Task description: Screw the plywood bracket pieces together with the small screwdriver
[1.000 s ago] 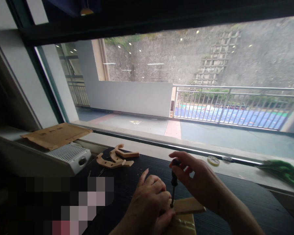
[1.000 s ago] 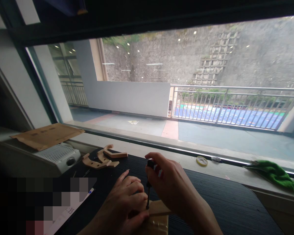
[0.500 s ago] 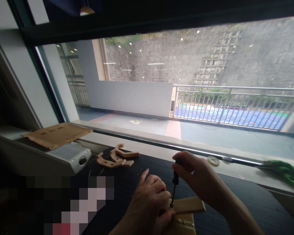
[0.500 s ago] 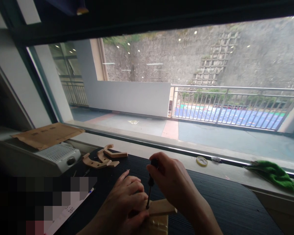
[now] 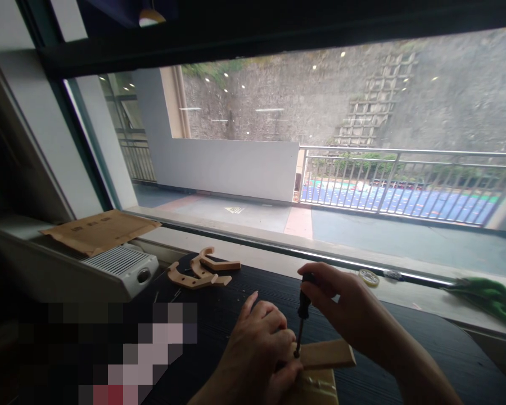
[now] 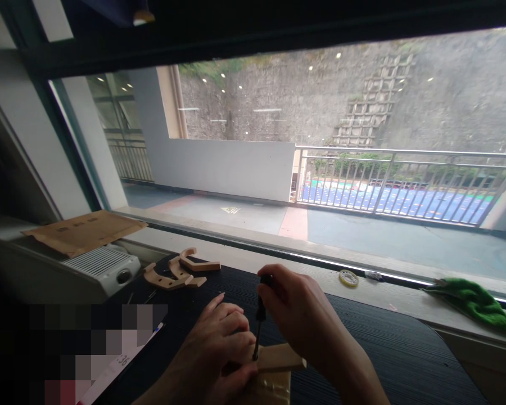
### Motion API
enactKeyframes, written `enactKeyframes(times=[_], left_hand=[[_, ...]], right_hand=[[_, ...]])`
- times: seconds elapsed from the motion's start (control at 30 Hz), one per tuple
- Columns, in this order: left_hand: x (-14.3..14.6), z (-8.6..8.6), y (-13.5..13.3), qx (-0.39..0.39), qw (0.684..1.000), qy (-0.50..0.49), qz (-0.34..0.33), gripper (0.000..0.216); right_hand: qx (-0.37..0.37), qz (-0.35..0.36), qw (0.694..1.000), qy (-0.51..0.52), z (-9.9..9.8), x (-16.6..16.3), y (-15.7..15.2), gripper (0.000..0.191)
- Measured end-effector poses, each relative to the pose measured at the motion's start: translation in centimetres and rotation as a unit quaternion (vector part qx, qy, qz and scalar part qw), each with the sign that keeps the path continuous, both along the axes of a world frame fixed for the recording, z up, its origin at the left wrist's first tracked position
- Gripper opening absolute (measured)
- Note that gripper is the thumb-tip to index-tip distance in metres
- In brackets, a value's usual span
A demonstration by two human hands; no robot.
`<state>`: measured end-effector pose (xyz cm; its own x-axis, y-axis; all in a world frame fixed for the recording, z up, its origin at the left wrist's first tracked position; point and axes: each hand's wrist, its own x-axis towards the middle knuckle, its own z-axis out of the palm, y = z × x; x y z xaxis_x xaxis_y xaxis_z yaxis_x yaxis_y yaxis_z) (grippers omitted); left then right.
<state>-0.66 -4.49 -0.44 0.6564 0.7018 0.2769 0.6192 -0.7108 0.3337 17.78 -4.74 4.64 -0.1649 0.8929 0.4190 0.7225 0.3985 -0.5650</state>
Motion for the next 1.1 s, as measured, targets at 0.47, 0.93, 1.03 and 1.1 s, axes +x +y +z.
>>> enactKeyframes(times=[0.47, 0.93, 1.03, 1.1], left_hand=[[0.08, -0.12, -0.10, 0.016, 1.000, -0.003, 0.001, 0.015], [0.16, -0.02, -0.32, 0.013, 1.000, -0.012, 0.003, 0.014], [0.12, -0.06, -0.22, 0.013, 1.000, -0.011, 0.001, 0.014], [0.05, -0.10, -0.09, 0.006, 1.000, -0.008, -0.005, 0.014]], right_hand=[[0.017, 0.013, 0.999, -0.028, 0.34, -0.33, -0.62, 0.023], [-0.021, 0.025, 0.999, 0.001, 0.44, -0.21, -0.53, 0.023], [-0.020, 0.011, 1.000, -0.004, 0.25, -0.21, -0.19, 0.023], [-0.016, 0.001, 1.000, -0.006, 0.17, -0.17, -0.07, 0.023]])
